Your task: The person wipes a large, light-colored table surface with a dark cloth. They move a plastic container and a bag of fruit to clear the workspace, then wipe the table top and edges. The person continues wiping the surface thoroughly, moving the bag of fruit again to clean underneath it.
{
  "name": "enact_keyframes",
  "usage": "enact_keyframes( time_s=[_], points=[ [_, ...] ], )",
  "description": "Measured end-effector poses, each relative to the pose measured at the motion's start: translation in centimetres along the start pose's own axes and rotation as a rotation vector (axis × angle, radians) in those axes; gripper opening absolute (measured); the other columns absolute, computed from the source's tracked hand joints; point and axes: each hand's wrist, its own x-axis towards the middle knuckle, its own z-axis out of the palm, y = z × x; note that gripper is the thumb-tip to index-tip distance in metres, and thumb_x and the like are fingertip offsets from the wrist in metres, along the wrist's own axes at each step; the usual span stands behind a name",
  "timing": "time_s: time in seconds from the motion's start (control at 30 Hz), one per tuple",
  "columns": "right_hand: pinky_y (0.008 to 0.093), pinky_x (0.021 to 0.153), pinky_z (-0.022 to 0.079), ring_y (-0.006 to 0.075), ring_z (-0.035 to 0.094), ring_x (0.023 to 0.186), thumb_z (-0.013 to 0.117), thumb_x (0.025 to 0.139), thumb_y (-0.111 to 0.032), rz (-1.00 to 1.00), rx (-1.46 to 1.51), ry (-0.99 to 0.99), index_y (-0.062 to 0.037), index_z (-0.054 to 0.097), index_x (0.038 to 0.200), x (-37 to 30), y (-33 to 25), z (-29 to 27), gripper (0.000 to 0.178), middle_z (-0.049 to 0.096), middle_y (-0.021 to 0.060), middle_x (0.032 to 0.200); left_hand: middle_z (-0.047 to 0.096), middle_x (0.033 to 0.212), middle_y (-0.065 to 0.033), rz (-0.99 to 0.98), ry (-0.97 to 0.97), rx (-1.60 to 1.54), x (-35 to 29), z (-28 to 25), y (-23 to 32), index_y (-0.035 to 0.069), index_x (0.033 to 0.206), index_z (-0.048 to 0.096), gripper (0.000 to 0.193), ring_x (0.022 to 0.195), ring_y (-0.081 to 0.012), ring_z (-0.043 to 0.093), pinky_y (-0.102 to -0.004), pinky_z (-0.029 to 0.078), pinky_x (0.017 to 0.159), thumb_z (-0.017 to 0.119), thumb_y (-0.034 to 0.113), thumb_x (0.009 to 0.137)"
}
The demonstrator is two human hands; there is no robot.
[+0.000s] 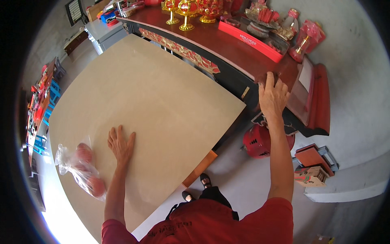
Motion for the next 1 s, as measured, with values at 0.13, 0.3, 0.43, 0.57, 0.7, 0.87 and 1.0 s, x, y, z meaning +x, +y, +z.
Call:
enact_keyframes(
  time_s=[0.13, 0.3, 0.43, 0.57, 0.7, 0.87, 1.0],
  points=[
    [0.0539, 0.086, 0.044, 0.0380, 0.055, 0.107, 0.061, 0.090, -0.033, -0.042, 0.108, -0.032, -0.0141, 0.051, 0.129, 2.6, -3.2, 2.6, 0.045, 0.059, 0.0196, 0.118, 0.041, 0.142, -0.0251, -0.002, -0.003, 0.009, -0.1, -0.1, -0.5, 0.007, 0.135, 0.051, 0.066, 0.134, -0.0417, 0.033, -0.0527, 0.022, 0.111, 0.069, 0.042, 0.082],
    [0.0622, 0.089, 0.040, 0.0404, 0.053, 0.113, 0.052, 0.093, -0.043, -0.072, 0.194, -0.207, -0.0177, 0.049, 0.134, 7.6, -8.2, 5.9, 0.048, 0.058, 0.0223, 0.117, 0.038, 0.143, -0.0239, -0.022, -0.035, -0.031, 0.0, -0.5, -0.3, 0.007, 0.134, 0.050, 0.067, 0.135, -0.0418, 0.031, -0.0529, 0.020, 0.111, 0.070, 0.043, 0.081],
    [0.0651, 0.094, 0.036, 0.0435, 0.049, 0.119, 0.047, 0.094, -0.048, -0.089, 0.292, -0.336, -0.0218, 0.046, 0.138, 12.5, -11.3, 8.5, 0.051, 0.055, 0.0253, 0.125, 0.039, 0.143, -0.0231, -0.033, -0.045, -0.050, 0.1, -1.1, 0.4, 0.007, 0.133, 0.051, 0.066, 0.135, -0.0406, 0.031, -0.0519, 0.021, 0.112, 0.072, 0.040, 0.080],
    [0.0617, 0.096, 0.038, 0.0425, 0.048, 0.122, 0.047, 0.092, -0.052, -0.206, 0.419, -0.372, -0.0235, 0.046, 0.139, 15.9, -14.8, 11.3, 0.055, 0.054, 0.0227, 0.130, 0.040, 0.142, -0.0224, -0.054, -0.047, -0.048, 0.2, -1.2, 0.8, 0.008, 0.133, 0.051, 0.065, 0.135, -0.0398, 0.032, -0.0510, 0.021, 0.112, 0.073, 0.036, 0.078],
    [0.0559, 0.096, 0.042, 0.0403, 0.049, 0.122, 0.053, 0.089, -0.052, -0.377, 0.491, -0.338, -0.0244, 0.047, 0.137, 17.7, -17.6, 12.8, 0.055, 0.056, 0.0191, 0.128, 0.041, 0.142, -0.0218, -0.075, -0.057, -0.066, 0.3, -1.8, 1.5, 0.008, 0.133, 0.051, 0.065, 0.135, -0.0395, 0.032, -0.0501, 0.022, 0.112, 0.075, 0.031, 0.076],
    [0.0473, 0.099, 0.043, 0.0358, 0.050, 0.121, 0.062, 0.088, -0.030, -0.675, 0.617, -0.240, -0.0256, 0.047, 0.133, 19.3, -19.7, 13.7, 0.047, 0.054, 0.0116, 0.129, 0.041, 0.142, -0.0214, -0.094, -0.064, -0.044, 0.6, -1.8, 1.8, 0.007, 0.132, 0.051, 0.065, 0.135, -0.0391, 0.033, -0.0501, 0.023, 0.111, 0.076, 0.029, 0.075],
    [0.0400, 0.094, 0.046, 0.0260, 0.055, 0.115, 0.064, 0.081, -0.010, -0.933, 0.770, -0.043, -0.0273, 0.059, 0.122, 18.9, -21.0, 13.2, 0.045, 0.062, 0.0031, 0.120, 0.041, 0.142, -0.0214, -0.086, -0.060, -0.039, 0.6, -1.8, 1.5, 0.008, 0.132, 0.052, 0.065, 0.134, -0.0388, 0.034, -0.0496, 0.025, 0.110, 0.076, 0.029, 0.075]
  ],
)
